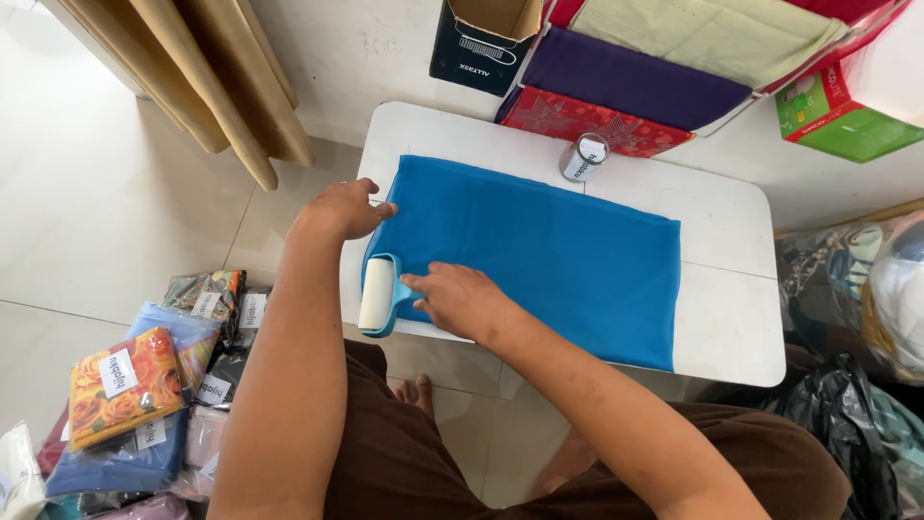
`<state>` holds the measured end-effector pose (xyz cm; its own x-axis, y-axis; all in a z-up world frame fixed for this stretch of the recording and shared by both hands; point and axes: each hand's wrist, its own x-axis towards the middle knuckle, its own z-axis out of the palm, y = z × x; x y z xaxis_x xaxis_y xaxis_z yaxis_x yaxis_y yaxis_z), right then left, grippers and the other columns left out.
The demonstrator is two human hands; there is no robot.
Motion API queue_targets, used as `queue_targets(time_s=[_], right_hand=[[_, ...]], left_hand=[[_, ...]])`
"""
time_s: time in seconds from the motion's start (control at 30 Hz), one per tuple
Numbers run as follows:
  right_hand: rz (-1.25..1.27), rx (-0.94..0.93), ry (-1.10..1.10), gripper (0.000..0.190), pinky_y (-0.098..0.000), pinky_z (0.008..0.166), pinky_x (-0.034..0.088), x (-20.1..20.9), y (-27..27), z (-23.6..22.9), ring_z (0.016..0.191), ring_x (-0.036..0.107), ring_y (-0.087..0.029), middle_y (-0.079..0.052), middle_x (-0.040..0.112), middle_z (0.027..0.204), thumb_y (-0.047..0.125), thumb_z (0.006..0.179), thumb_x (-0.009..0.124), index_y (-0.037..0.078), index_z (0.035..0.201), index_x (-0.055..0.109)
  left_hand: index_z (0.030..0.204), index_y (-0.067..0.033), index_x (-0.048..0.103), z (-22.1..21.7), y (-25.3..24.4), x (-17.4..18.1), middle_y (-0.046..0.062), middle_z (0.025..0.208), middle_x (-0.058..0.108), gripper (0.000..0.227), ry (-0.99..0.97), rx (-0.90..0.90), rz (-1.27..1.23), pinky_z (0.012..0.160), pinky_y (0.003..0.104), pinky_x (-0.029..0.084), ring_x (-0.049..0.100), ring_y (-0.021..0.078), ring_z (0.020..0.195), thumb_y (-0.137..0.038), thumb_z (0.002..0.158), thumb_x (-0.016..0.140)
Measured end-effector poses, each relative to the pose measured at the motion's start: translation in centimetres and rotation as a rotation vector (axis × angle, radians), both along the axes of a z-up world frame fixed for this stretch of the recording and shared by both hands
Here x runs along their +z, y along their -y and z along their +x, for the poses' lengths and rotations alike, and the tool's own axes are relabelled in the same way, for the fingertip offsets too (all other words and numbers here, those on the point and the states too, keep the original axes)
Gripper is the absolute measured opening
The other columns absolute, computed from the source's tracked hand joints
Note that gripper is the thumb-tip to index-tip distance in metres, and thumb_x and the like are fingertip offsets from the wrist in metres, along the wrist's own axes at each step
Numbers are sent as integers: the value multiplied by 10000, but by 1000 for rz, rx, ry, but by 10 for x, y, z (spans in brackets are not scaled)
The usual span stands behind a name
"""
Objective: The person takes a blue cloth from a bag, spreads it on a table, and uses a lint roller to remove lint from it.
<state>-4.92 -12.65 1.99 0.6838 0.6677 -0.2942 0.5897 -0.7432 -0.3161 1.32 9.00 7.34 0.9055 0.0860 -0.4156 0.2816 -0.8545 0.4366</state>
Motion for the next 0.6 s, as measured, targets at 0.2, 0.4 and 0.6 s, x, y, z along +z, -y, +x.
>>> queue_targets(time_s=[0.2,0.4,0.6], right_hand=[[2,-54,-185,496,-567,853,576,53,54,-1,1048,662,-487,-223,657,1105,321,980,608,342,1472,547],[-104,-229,-264,436,-499,897,539,99,175,-10,1048,661,-464,-228,701,1085,321,957,662,247,1387,669],[-201,-495,-271,436,-494,848,545,114,321,-27,972,716,-455,-260,771,1061,246,861,761,213,1296,754]], left_hand=[[1382,-99,665,-1,-1,5,225,1293,691,446,-41,-26,-10,919,535,567,685,418,1162,-353,1015,654],[1226,-147,786,-4,17,-3,175,1273,737,356,-174,-212,12,992,516,542,682,405,1200,-377,985,663],[1216,-118,803,-12,52,-24,209,1169,775,429,-504,-429,-12,1016,521,528,723,368,1153,-297,826,832]])
